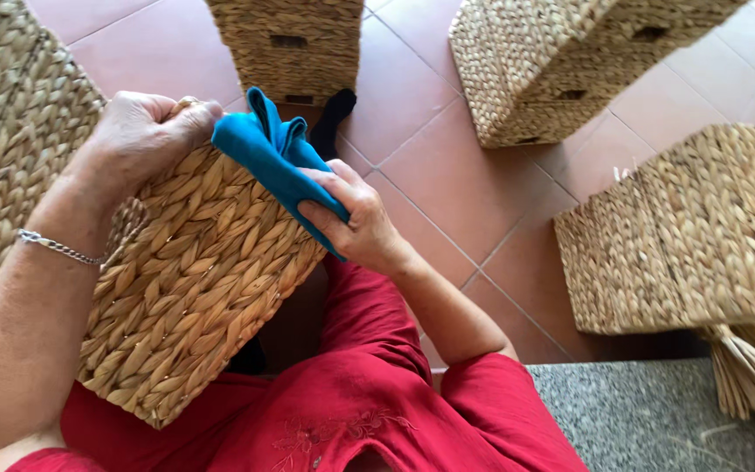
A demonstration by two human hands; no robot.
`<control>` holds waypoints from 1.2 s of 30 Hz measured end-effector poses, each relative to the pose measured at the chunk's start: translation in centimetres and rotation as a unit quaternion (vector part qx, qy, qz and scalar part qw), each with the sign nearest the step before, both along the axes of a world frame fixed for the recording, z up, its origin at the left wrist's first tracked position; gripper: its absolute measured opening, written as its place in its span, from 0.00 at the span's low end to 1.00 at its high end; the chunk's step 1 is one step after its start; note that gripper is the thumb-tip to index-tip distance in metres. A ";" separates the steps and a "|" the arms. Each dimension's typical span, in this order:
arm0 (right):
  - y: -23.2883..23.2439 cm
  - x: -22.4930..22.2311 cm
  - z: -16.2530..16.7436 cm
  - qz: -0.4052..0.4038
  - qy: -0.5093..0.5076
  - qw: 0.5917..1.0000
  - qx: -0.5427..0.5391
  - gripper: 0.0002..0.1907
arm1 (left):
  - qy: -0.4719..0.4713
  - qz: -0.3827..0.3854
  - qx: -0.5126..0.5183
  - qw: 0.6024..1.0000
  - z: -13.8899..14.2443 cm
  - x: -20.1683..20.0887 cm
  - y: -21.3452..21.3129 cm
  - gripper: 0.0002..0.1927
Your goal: The person sits on the floor and wipes woven water-hyacinth storage baskets one at a time with a blue cloth, turning each basket to wipe its sides, lid and handle cutouts, then sets it aside and picks up the next basket.
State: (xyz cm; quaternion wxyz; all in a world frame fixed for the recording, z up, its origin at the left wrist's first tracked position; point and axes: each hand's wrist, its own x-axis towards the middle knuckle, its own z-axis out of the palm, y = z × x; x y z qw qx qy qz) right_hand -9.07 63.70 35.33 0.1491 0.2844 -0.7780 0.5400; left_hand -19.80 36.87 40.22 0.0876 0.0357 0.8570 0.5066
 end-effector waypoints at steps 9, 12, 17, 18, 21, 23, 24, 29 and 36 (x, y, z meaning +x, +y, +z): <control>4.1 5.2 0.2 -0.020 -0.081 0.994 -0.068 0.16 | 0.062 -0.027 0.106 0.992 1.8 4.3 5.6 0.14; 5.4 6.8 1.0 -0.033 -0.049 0.995 -0.080 0.17 | 0.072 -0.056 0.173 0.981 0.5 3.7 5.9 0.13; 4.9 7.4 1.0 -0.064 0.027 0.995 0.071 0.23 | 0.032 -0.059 0.262 0.963 -7.1 3.1 4.7 0.17; 4.3 7.2 0.3 -0.073 0.040 0.990 0.110 0.24 | 0.009 -0.055 0.297 0.953 -9.3 3.0 4.6 0.17; 2.0 6.2 -3.0 -0.094 0.086 0.974 0.188 0.26 | -0.051 -0.029 0.379 0.923 -15.7 3.3 3.5 0.13; 1.4 5.5 -6.1 -0.115 0.125 0.962 0.213 0.24 | -0.074 0.004 0.407 0.911 -19.1 4.6 1.6 0.09; 1.4 4.9 -7.8 -0.130 0.146 0.956 0.221 0.23 | -0.063 0.004 0.394 0.917 -20.5 5.1 0.6 0.08; 8.5 -3.8 -14.8 -0.288 0.190 0.885 0.314 0.20 | -0.056 0.015 0.222 0.973 -24.2 6.5 -3.0 0.13; 10.8 -8.9 -16.5 -0.384 0.146 0.828 0.381 0.18 | -0.004 0.019 0.059 0.998 -23.3 7.6 -1.9 0.15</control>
